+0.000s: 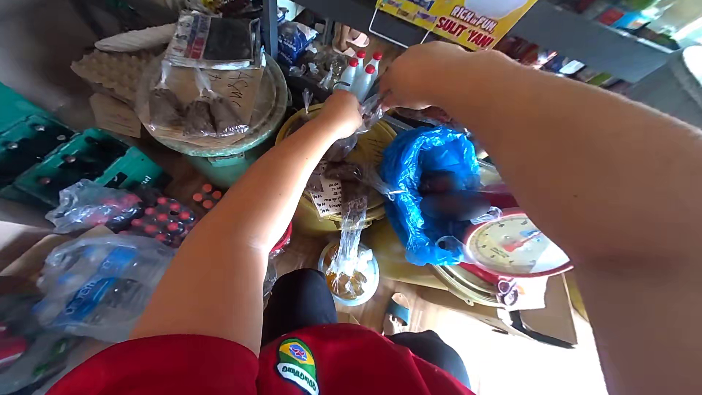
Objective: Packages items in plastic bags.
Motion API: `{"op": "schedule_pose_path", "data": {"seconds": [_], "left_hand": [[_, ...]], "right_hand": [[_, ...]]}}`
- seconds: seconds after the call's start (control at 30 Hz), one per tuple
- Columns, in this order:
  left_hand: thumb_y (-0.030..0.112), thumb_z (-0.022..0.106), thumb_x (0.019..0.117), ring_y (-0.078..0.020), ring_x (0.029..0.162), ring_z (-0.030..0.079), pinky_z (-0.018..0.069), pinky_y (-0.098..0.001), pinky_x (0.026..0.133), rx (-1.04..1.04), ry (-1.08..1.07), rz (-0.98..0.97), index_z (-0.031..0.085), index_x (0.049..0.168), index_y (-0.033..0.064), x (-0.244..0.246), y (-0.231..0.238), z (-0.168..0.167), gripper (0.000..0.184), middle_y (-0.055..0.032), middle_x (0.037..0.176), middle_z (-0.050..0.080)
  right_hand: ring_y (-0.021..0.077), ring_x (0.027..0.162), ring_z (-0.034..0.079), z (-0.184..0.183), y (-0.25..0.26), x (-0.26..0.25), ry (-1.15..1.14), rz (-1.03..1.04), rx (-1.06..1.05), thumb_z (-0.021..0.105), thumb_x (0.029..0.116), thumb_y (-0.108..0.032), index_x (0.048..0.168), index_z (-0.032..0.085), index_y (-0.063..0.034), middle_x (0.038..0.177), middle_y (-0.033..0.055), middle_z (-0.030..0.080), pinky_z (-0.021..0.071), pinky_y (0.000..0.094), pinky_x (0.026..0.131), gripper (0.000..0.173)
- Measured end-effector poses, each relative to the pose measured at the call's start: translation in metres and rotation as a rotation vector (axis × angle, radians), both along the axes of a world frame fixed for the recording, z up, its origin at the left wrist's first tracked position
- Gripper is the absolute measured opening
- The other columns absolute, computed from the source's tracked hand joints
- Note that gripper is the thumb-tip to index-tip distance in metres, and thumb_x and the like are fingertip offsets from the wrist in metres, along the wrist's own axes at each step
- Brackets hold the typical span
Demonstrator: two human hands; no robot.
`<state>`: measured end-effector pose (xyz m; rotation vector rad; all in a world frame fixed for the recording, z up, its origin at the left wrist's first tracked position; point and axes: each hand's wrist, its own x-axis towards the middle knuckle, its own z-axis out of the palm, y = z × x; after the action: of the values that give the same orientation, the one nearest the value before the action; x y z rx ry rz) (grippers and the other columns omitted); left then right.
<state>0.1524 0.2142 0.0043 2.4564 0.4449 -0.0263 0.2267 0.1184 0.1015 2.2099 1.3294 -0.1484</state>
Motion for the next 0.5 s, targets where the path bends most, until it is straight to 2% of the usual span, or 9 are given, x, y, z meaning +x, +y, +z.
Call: {"op": "schedule_pose_path", "data": {"seconds": [0.07,0.13,0.23,0.33,0.4,0.5], "left_hand": [[0.013,0.057,0.1011,-0.0372,0.124,0.060,0.0455,-0.0585,0.105,0.080,0.066,-0.101,0.070,0.117,-0.0031,0.000,0.000,-0.002,0.026,-0.0235,0.127,0.065],[0.012,0.056,0.1012,-0.0376,0.130,0.056,0.0438,-0.0586,0.109,0.177,0.112,-0.181,0.070,0.120,-0.0030,0.001,0.000,-0.007,0.028,-0.0232,0.133,0.062],[0.008,0.057,0.0992,-0.0400,0.131,0.055,0.0437,-0.0600,0.108,0.248,0.146,-0.192,0.067,0.122,-0.0054,0.000,0.000,-0.011,0.028,-0.0249,0.134,0.061],[0.009,0.059,0.0981,-0.0393,0.132,0.054,0.0423,-0.0597,0.109,0.173,0.116,-0.138,0.064,0.130,-0.0033,-0.003,-0.002,-0.005,0.035,-0.0243,0.136,0.060],[0.011,0.062,0.0967,-0.0370,0.133,0.055,0.0422,-0.0587,0.110,0.092,0.068,-0.096,0.063,0.137,0.0016,-0.005,-0.005,-0.001,0.041,-0.0221,0.137,0.061],[0.009,0.064,0.0947,-0.0360,0.127,0.059,0.0456,-0.0583,0.106,0.008,0.056,-0.057,0.062,0.137,0.0028,-0.007,-0.009,-0.002,0.043,-0.0214,0.133,0.064]], "right_hand": [[0.0532,0.115,0.060,-0.004,-0.006,0.002,0.008,0.002,-0.019,0.060,0.1049,-0.033,0.114,0.071,-0.0023,0.114,0.0310,0.065,0.0453,0.0737,0.087,0.034],[0.0518,0.114,0.060,-0.010,-0.011,0.003,0.019,-0.008,-0.020,0.058,0.1052,-0.033,0.112,0.071,-0.0032,0.112,0.0294,0.066,0.0462,0.0729,0.086,0.034],[0.0510,0.114,0.060,-0.020,-0.017,-0.001,0.045,-0.011,-0.012,0.058,0.1055,-0.032,0.109,0.071,-0.0030,0.113,0.0279,0.066,0.0466,0.0722,0.086,0.032],[0.0519,0.112,0.061,-0.023,-0.019,-0.009,0.017,-0.034,0.006,0.063,0.1031,-0.032,0.108,0.070,-0.0002,0.112,0.0297,0.066,0.0476,0.0720,0.083,0.033],[0.0538,0.111,0.060,-0.016,-0.017,-0.012,-0.017,-0.050,0.032,0.067,0.1006,-0.032,0.105,0.067,0.0056,0.112,0.0330,0.063,0.0474,0.0726,0.081,0.038],[0.0558,0.114,0.059,0.002,-0.011,-0.016,-0.059,-0.066,0.048,0.069,0.0993,-0.026,0.110,0.065,0.0076,0.116,0.0353,0.061,0.0465,0.0734,0.082,0.036]]}}
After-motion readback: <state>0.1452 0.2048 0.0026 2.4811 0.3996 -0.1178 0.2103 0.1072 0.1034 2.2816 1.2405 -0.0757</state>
